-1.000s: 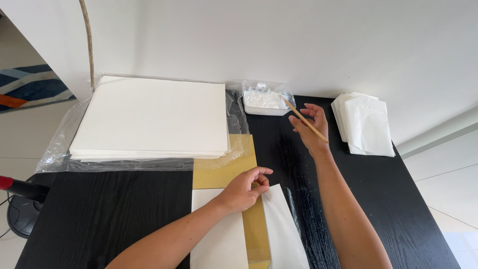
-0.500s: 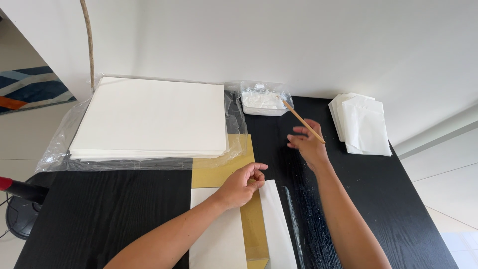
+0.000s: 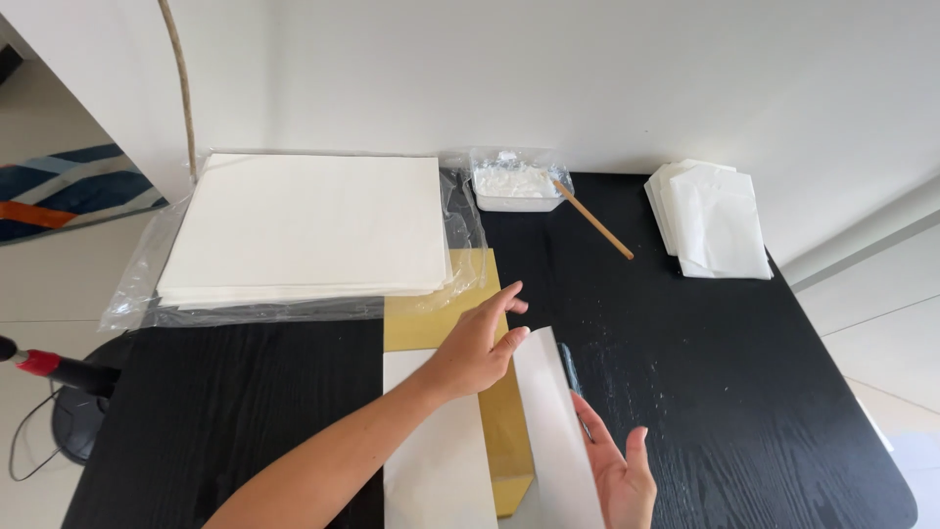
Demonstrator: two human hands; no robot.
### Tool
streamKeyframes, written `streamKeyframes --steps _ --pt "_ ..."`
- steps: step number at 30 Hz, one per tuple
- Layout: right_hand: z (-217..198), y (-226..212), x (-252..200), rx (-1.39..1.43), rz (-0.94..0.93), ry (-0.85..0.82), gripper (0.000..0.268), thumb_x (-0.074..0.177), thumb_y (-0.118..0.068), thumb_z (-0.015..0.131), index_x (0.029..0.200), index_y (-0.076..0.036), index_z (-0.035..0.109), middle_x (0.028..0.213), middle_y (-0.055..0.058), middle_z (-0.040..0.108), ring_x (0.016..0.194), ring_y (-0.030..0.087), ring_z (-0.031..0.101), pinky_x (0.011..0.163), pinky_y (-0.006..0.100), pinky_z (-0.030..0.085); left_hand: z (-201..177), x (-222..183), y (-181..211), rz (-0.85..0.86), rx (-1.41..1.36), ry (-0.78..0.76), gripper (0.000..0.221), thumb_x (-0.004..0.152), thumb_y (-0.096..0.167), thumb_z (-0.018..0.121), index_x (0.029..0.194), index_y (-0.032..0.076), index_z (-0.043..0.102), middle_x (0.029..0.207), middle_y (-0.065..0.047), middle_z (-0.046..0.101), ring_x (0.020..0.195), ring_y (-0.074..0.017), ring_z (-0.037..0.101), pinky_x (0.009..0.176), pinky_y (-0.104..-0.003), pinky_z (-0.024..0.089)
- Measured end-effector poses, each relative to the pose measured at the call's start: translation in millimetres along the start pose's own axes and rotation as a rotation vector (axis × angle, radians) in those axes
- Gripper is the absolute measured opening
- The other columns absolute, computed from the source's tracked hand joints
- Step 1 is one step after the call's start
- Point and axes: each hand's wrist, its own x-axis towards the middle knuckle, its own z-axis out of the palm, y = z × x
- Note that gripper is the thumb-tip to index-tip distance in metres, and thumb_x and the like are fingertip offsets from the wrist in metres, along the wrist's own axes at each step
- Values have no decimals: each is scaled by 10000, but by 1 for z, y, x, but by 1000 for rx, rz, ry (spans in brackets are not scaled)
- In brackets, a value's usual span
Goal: Manually folding paper sheets and applying glue with a brush to assemble bags using a template.
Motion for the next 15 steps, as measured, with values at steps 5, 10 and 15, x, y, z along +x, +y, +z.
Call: streamKeyframes --steps 5,10,15 --pt "-26 12 19 39 -24 25 836 979 -781 283 1467 -166 569 1351 130 641 1124 376 593 924 491 442 -37 -75 11 77 347 -165 657 1064 364 432 1594 36 224 1670 -157 245 1554 -328 162 1233 -494 157" --pt "-19 10 15 -62 -55 -45 879 971 -783 221 1480 -159 574 1347 124 665 1078 365 625 854 462 471 -17 -135 -61 -36 784 -332 1016 1029 719 427 1625 25 -15 1706 -205 -109 1569 -347 -116 1243 -489 -42" --pt "-37 14 31 -91 -73 -130 870 953 -817 260 1474 -189 562 1353 66 661 1111 321 639 861 446 498 -12 -141 -52 -32 786 -298 1076 959 774 471 1633 62 29 1707 -198 -111 1567 -341 -133 1236 -484 -67"
